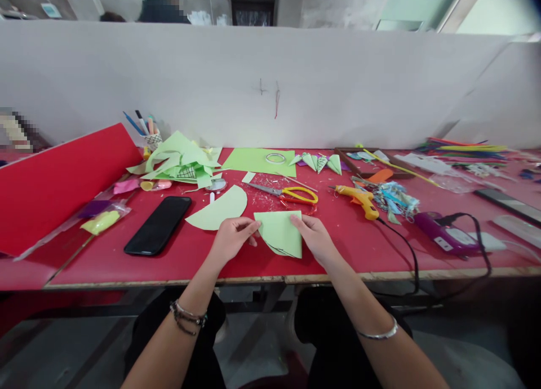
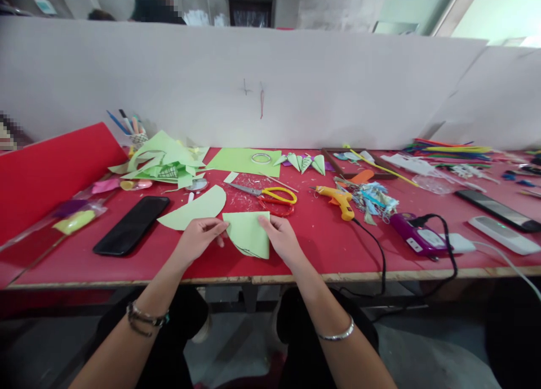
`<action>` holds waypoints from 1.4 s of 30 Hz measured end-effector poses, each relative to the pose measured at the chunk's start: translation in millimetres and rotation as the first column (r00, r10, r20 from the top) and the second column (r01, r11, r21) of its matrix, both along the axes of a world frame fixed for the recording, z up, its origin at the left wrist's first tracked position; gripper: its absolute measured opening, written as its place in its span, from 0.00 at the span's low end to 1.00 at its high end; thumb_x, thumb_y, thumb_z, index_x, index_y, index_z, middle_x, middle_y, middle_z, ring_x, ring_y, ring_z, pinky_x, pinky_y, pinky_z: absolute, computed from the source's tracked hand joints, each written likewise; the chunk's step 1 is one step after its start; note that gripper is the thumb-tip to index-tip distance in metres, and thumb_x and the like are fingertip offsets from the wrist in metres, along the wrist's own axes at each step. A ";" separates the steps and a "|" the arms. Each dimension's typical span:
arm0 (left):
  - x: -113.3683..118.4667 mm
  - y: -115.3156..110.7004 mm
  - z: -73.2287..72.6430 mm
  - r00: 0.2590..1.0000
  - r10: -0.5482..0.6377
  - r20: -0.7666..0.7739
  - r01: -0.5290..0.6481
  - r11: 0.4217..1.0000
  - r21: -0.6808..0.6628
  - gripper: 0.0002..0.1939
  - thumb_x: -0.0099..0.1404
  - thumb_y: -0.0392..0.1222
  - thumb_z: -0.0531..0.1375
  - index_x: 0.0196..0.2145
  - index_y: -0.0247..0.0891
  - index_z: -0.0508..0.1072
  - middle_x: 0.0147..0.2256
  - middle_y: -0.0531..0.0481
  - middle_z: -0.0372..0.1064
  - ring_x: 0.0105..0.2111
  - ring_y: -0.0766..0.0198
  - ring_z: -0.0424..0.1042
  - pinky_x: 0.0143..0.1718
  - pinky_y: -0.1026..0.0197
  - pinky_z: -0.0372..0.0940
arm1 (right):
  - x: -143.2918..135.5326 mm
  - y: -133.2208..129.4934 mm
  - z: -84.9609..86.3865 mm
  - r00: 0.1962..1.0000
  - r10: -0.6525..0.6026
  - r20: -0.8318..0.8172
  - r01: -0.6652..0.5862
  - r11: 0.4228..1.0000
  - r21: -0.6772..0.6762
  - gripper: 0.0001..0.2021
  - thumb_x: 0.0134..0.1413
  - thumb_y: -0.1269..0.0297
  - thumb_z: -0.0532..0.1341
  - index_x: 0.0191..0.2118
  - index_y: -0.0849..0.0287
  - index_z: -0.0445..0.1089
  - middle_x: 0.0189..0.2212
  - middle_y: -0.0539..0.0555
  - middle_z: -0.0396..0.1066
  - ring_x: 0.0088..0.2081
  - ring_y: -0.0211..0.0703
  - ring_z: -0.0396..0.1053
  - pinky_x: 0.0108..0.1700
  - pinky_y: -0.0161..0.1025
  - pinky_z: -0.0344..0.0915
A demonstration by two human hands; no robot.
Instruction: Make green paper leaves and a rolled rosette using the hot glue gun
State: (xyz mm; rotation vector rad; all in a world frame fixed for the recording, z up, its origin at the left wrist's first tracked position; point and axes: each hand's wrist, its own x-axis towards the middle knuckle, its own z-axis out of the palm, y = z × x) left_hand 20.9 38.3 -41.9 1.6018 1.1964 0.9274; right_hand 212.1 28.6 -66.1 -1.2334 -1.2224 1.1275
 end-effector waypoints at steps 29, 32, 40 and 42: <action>-10.6 0.0 6.6 0.997 0.070 -0.018 -0.070 0.997 0.032 0.13 0.54 0.48 0.57 0.23 0.34 0.71 0.13 0.55 0.65 0.17 0.68 0.66 0.25 0.68 0.59 | -2.6 -1.2 -1.8 0.978 0.148 0.146 -0.153 0.988 0.027 0.24 0.48 0.44 0.51 0.27 0.64 0.68 0.23 0.52 0.69 0.28 0.43 0.66 0.32 0.37 0.61; -11.6 0.7 7.2 0.997 0.075 -0.011 -0.074 0.997 0.032 0.13 0.54 0.48 0.57 0.22 0.34 0.70 0.13 0.56 0.65 0.16 0.69 0.66 0.24 0.69 0.58 | -2.3 -2.9 -0.2 0.977 0.158 0.141 -0.162 0.987 0.018 0.25 0.48 0.44 0.50 0.25 0.64 0.67 0.23 0.52 0.68 0.27 0.42 0.65 0.32 0.38 0.61; -16.4 2.8 6.7 0.995 0.098 -0.020 -0.097 0.994 0.049 0.14 0.55 0.49 0.57 0.21 0.35 0.69 0.12 0.57 0.64 0.16 0.71 0.64 0.24 0.69 0.57 | -4.5 -7.6 1.3 0.921 0.303 0.245 -0.308 0.951 -0.018 0.24 0.51 0.45 0.48 0.19 0.62 0.61 0.17 0.49 0.61 0.23 0.36 0.59 0.26 0.33 0.57; -17.3 3.5 6.7 0.994 0.109 -0.013 -0.109 0.993 0.052 0.14 0.55 0.49 0.58 0.21 0.35 0.69 0.13 0.57 0.64 0.15 0.70 0.64 0.24 0.69 0.58 | -4.4 -7.2 1.2 0.911 0.305 0.277 -0.315 0.949 -0.009 0.25 0.51 0.44 0.47 0.18 0.61 0.59 0.15 0.48 0.58 0.20 0.34 0.56 0.24 0.33 0.54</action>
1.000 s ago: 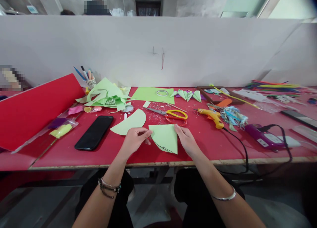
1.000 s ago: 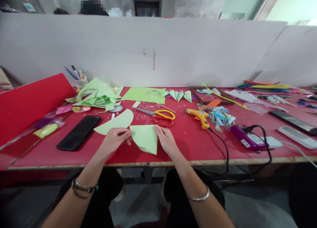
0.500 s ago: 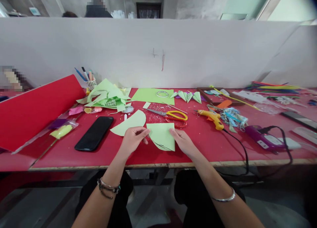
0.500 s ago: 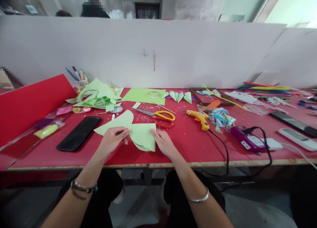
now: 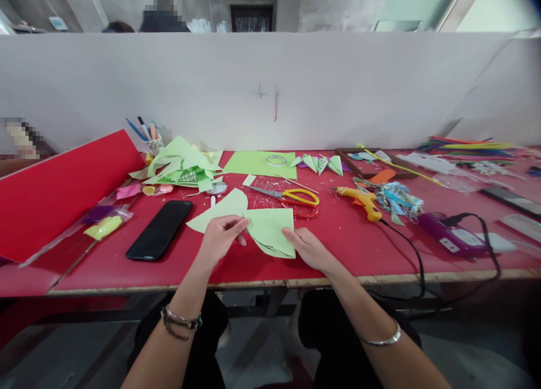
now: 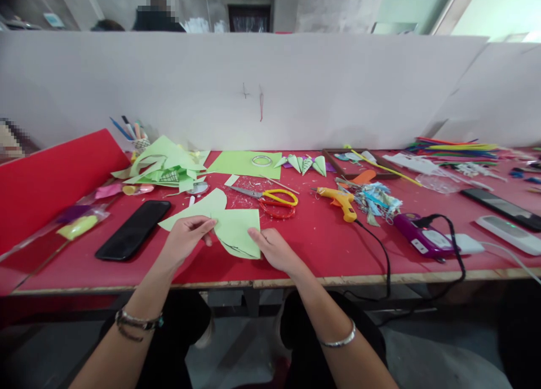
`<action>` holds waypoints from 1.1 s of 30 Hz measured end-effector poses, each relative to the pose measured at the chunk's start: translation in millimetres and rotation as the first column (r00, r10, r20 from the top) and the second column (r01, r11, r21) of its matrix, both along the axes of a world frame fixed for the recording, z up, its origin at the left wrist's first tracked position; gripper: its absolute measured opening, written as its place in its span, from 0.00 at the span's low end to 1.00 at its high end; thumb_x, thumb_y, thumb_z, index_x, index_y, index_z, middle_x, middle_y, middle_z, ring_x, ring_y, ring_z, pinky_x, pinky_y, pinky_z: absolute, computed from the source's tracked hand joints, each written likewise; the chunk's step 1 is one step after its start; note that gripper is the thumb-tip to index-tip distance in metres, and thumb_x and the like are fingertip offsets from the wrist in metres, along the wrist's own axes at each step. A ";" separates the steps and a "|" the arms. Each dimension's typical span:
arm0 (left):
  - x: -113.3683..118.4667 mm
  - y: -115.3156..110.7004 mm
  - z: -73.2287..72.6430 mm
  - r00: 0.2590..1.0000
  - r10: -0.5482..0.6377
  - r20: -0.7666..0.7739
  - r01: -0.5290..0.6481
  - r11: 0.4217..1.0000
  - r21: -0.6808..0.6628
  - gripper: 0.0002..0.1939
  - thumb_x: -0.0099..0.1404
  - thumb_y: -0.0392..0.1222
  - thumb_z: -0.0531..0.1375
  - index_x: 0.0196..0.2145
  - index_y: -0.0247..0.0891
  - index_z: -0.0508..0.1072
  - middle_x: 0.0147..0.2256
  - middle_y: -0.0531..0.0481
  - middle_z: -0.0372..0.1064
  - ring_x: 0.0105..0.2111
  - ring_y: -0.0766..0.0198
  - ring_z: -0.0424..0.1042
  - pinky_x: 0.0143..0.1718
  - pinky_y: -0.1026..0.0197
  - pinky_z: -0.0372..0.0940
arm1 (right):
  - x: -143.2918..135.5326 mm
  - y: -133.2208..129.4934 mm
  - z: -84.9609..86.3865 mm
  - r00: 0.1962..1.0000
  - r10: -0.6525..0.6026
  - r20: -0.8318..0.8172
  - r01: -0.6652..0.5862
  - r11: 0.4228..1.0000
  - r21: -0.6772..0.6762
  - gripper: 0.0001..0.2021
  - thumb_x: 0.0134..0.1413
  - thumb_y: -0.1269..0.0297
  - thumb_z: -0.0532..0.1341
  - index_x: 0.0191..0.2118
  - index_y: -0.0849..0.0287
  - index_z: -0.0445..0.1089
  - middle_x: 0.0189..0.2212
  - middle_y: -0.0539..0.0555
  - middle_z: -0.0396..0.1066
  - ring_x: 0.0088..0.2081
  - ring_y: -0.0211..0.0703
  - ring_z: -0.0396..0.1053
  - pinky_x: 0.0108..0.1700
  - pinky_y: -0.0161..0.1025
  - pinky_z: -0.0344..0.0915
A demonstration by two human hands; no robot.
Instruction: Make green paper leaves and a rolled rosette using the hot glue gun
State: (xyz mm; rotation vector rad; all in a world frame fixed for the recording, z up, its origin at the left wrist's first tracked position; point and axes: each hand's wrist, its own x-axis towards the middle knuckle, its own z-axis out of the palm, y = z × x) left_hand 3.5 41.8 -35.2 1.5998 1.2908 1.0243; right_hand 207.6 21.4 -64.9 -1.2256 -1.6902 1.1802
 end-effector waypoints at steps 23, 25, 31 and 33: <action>-7.1 7.3 -3.1 0.977 0.146 0.156 -0.149 0.989 0.007 0.10 0.54 0.45 0.58 0.23 0.34 0.70 0.13 0.57 0.62 0.16 0.73 0.63 0.22 0.70 0.59 | -1.2 0.3 6.2 1.000 0.015 -0.015 -0.013 0.997 0.082 0.19 0.55 0.54 0.48 0.22 0.60 0.62 0.17 0.49 0.64 0.20 0.34 0.62 0.26 0.32 0.58; -6.2 8.8 -4.7 0.992 0.084 0.093 -0.085 0.996 0.009 0.12 0.55 0.47 0.57 0.23 0.34 0.69 0.16 0.54 0.65 0.17 0.71 0.64 0.23 0.68 0.61 | -1.8 2.5 7.2 0.988 -0.145 -0.052 0.151 0.975 0.165 0.16 0.54 0.55 0.49 0.24 0.60 0.63 0.18 0.49 0.64 0.23 0.36 0.63 0.30 0.33 0.59; 15.9 0.0 -7.8 0.908 0.376 -0.185 -0.196 0.771 0.607 0.22 0.58 0.42 0.54 0.50 0.36 0.61 0.50 0.39 0.60 0.48 0.57 0.63 0.44 0.56 0.62 | -1.8 5.7 3.1 0.913 -0.403 -0.069 0.406 0.879 0.250 0.13 0.55 0.57 0.46 0.28 0.58 0.61 0.16 0.48 0.59 0.21 0.37 0.59 0.26 0.34 0.55; 26.8 -7.3 -8.9 0.839 0.433 -0.330 -0.018 0.628 0.778 0.20 0.60 0.37 0.52 0.51 0.37 0.60 0.51 0.40 0.59 0.53 0.57 0.56 0.52 0.53 0.53 | -3.7 4.9 1.1 0.932 -0.361 0.039 0.330 0.886 0.326 0.13 0.55 0.58 0.47 0.26 0.58 0.61 0.18 0.48 0.59 0.21 0.37 0.57 0.26 0.34 0.53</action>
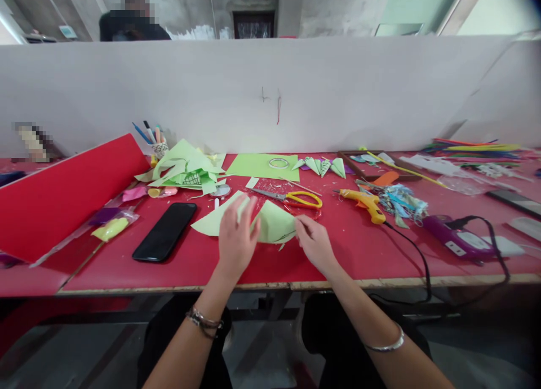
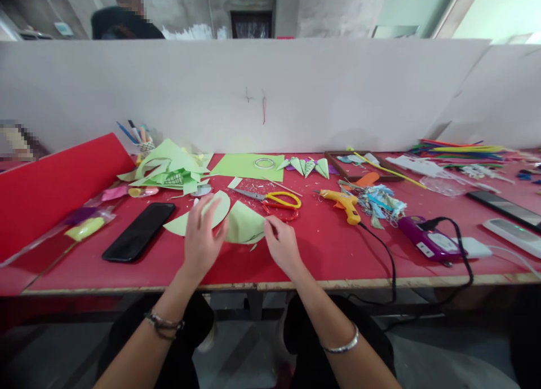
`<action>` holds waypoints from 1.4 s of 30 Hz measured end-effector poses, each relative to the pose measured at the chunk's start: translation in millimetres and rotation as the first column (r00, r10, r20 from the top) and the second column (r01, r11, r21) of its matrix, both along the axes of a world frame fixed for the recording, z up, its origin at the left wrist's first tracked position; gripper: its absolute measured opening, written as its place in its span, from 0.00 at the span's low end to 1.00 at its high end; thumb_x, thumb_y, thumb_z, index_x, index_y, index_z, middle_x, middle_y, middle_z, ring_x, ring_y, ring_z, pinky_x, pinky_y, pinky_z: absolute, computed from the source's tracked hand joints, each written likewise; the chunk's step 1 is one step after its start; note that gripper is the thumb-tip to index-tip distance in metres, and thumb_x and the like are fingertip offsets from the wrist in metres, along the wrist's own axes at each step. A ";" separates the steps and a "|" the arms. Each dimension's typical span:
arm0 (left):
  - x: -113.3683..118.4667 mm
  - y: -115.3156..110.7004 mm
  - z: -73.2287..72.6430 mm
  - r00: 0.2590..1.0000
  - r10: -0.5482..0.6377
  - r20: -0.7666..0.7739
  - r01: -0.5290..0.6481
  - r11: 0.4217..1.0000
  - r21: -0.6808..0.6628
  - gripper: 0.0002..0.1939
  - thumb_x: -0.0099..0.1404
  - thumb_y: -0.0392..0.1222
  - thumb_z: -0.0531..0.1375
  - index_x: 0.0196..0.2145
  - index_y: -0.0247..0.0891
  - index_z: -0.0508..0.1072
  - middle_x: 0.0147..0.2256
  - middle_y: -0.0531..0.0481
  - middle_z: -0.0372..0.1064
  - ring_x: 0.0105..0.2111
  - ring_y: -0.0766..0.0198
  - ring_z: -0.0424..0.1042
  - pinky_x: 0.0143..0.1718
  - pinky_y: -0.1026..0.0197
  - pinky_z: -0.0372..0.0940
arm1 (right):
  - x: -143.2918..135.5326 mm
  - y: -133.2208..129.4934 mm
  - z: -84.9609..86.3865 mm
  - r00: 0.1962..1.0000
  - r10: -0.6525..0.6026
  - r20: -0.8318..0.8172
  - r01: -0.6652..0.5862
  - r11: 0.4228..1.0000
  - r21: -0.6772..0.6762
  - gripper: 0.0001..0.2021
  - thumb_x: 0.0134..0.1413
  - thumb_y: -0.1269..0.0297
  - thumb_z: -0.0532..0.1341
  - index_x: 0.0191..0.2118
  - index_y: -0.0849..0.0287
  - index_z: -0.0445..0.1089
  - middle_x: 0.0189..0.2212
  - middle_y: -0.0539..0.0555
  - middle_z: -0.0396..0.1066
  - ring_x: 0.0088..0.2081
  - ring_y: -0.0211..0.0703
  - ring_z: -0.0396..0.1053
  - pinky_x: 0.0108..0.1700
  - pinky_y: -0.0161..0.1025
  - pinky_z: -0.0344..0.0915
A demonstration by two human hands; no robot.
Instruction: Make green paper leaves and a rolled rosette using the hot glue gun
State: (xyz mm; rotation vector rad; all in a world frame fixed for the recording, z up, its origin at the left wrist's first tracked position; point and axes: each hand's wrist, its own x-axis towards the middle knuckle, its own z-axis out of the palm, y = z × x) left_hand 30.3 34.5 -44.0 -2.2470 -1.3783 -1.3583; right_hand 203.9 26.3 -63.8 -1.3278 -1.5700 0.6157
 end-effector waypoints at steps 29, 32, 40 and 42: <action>-47.8 6.1 9.1 0.962 -0.143 -0.232 0.036 0.910 -0.412 0.11 0.63 0.38 0.46 0.35 0.37 0.66 0.31 0.49 0.69 0.30 0.64 0.67 0.31 0.65 0.57 | -2.3 -5.5 2.0 0.959 0.246 0.138 -0.242 0.969 -0.046 0.15 0.55 0.58 0.49 0.23 0.60 0.60 0.20 0.48 0.59 0.24 0.35 0.57 0.27 0.32 0.52; -35.6 0.0 8.2 0.915 -0.381 -0.131 0.286 0.843 -0.456 0.12 0.64 0.39 0.46 0.37 0.38 0.67 0.35 0.48 0.68 0.35 0.65 0.67 0.35 0.65 0.58 | -5.9 -6.0 2.9 0.942 0.297 0.156 -0.292 0.955 -0.056 0.14 0.55 0.59 0.49 0.25 0.60 0.62 0.21 0.49 0.62 0.25 0.36 0.58 0.28 0.32 0.53; -27.6 -4.7 2.8 0.865 -0.432 -0.257 0.272 0.832 -0.483 0.07 0.56 0.34 0.51 0.26 0.38 0.67 0.23 0.53 0.65 0.24 0.67 0.62 0.29 0.65 0.54 | -10.7 -4.8 0.8 0.921 0.345 0.182 -0.338 0.939 -0.065 0.14 0.55 0.59 0.50 0.24 0.60 0.63 0.21 0.50 0.64 0.25 0.36 0.59 0.29 0.32 0.55; -33.9 -3.8 4.8 0.870 -0.407 -0.278 0.242 0.844 -0.479 0.07 0.55 0.34 0.50 0.25 0.38 0.66 0.23 0.54 0.64 0.24 0.67 0.61 0.28 0.65 0.53 | -8.6 -3.9 0.0 0.929 0.332 0.161 -0.324 0.943 -0.076 0.15 0.55 0.58 0.49 0.23 0.60 0.62 0.21 0.49 0.62 0.24 0.36 0.58 0.28 0.32 0.54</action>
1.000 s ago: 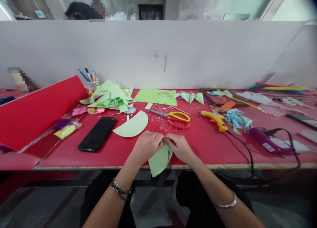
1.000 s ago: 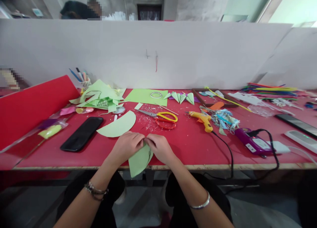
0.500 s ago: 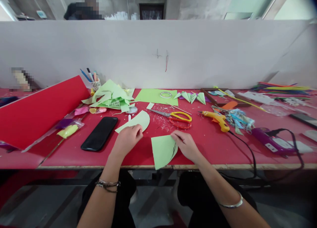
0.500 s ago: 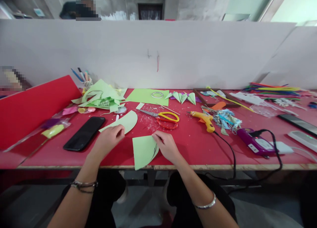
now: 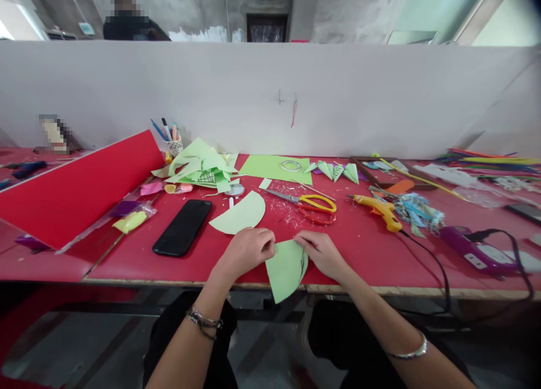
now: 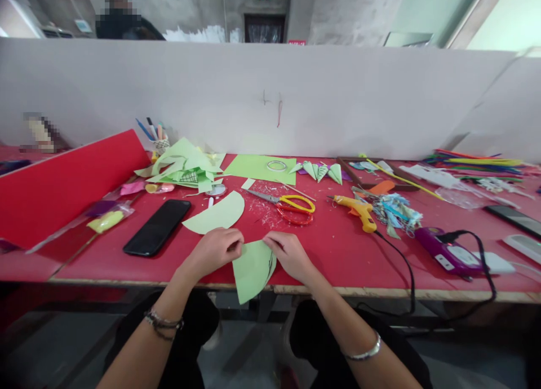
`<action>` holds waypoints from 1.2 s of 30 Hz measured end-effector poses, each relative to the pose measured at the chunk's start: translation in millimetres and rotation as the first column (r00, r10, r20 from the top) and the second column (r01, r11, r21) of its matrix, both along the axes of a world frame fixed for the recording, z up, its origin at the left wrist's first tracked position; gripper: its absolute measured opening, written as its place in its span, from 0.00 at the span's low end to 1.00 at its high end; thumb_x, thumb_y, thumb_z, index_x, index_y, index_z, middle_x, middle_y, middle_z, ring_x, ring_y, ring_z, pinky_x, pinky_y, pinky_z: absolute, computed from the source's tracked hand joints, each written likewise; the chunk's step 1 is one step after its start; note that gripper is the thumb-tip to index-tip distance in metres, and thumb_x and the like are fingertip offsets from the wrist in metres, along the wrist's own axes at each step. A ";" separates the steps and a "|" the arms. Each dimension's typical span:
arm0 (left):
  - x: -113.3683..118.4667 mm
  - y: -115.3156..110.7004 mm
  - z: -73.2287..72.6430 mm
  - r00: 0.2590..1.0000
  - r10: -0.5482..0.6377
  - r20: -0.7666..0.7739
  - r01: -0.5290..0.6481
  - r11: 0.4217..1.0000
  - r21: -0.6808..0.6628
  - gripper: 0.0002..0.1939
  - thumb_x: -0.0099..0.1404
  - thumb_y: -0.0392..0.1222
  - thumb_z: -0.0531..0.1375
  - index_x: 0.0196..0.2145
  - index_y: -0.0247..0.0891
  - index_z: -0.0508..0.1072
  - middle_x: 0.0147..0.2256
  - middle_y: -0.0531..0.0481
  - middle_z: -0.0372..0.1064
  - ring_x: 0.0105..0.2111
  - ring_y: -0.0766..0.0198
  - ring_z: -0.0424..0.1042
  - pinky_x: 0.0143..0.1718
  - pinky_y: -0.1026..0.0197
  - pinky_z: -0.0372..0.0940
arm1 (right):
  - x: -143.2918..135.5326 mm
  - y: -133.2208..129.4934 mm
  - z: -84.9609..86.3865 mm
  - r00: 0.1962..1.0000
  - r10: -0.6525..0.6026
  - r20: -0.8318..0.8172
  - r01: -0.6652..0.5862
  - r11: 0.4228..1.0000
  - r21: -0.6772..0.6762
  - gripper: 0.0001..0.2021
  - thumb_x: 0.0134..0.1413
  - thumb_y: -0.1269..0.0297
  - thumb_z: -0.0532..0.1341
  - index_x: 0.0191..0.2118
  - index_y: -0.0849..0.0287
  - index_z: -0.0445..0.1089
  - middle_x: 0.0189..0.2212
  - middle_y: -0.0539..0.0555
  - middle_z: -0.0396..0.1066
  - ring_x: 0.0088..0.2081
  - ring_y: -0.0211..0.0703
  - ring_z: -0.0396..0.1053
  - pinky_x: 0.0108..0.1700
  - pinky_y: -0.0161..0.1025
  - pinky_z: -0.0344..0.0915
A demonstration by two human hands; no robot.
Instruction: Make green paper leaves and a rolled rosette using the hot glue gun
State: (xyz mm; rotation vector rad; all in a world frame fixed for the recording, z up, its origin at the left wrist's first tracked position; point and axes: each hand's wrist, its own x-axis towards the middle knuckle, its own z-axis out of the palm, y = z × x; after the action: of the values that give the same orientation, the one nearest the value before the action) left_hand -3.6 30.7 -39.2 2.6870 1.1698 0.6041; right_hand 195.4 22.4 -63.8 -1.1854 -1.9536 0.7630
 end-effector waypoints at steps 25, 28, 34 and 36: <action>-98.5 41.4 -5.1 0.408 0.865 -0.290 -0.895 0.442 0.058 0.32 0.58 0.51 0.49 0.59 0.40 0.47 0.47 0.28 0.58 0.46 0.39 0.61 0.40 0.49 0.57 | 7.4 4.0 -6.9 0.993 -0.103 -0.054 0.099 0.992 -0.083 0.14 0.54 0.56 0.49 0.24 0.60 0.60 0.21 0.49 0.60 0.26 0.37 0.58 0.28 0.33 0.54; -92.1 39.5 -5.4 0.433 0.882 -0.183 -0.878 0.459 0.135 0.33 0.58 0.47 0.51 0.58 0.30 0.48 0.46 0.27 0.59 0.47 0.40 0.61 0.43 0.48 0.55 | 7.1 4.0 -6.7 0.993 -0.108 -0.040 0.106 0.993 -0.052 0.14 0.54 0.57 0.49 0.24 0.60 0.60 0.21 0.49 0.60 0.26 0.37 0.59 0.28 0.32 0.55; -36.8 20.0 10.4 0.785 0.607 0.122 -0.610 0.726 0.318 0.17 0.62 0.43 0.48 0.46 0.37 0.66 0.46 0.41 0.63 0.48 0.52 0.59 0.50 0.53 0.51 | 4.8 2.6 -5.2 0.995 -0.092 -0.035 0.093 0.995 0.023 0.13 0.54 0.58 0.50 0.27 0.60 0.65 0.24 0.50 0.66 0.27 0.38 0.63 0.29 0.33 0.57; -16.4 12.5 17.5 0.860 0.475 0.185 -0.508 0.830 0.232 0.16 0.63 0.45 0.46 0.42 0.37 0.68 0.42 0.44 0.67 0.45 0.56 0.62 0.50 0.54 0.51 | 4.0 0.4 -2.0 0.994 -0.092 -0.058 0.094 0.995 0.029 0.13 0.54 0.58 0.51 0.29 0.60 0.66 0.26 0.51 0.68 0.29 0.39 0.64 0.30 0.33 0.58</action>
State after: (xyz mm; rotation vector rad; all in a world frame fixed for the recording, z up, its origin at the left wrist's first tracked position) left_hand -20.0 43.2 -21.7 2.4937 1.8901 1.0562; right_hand 199.4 22.7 -65.8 -1.2138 -1.8448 0.7069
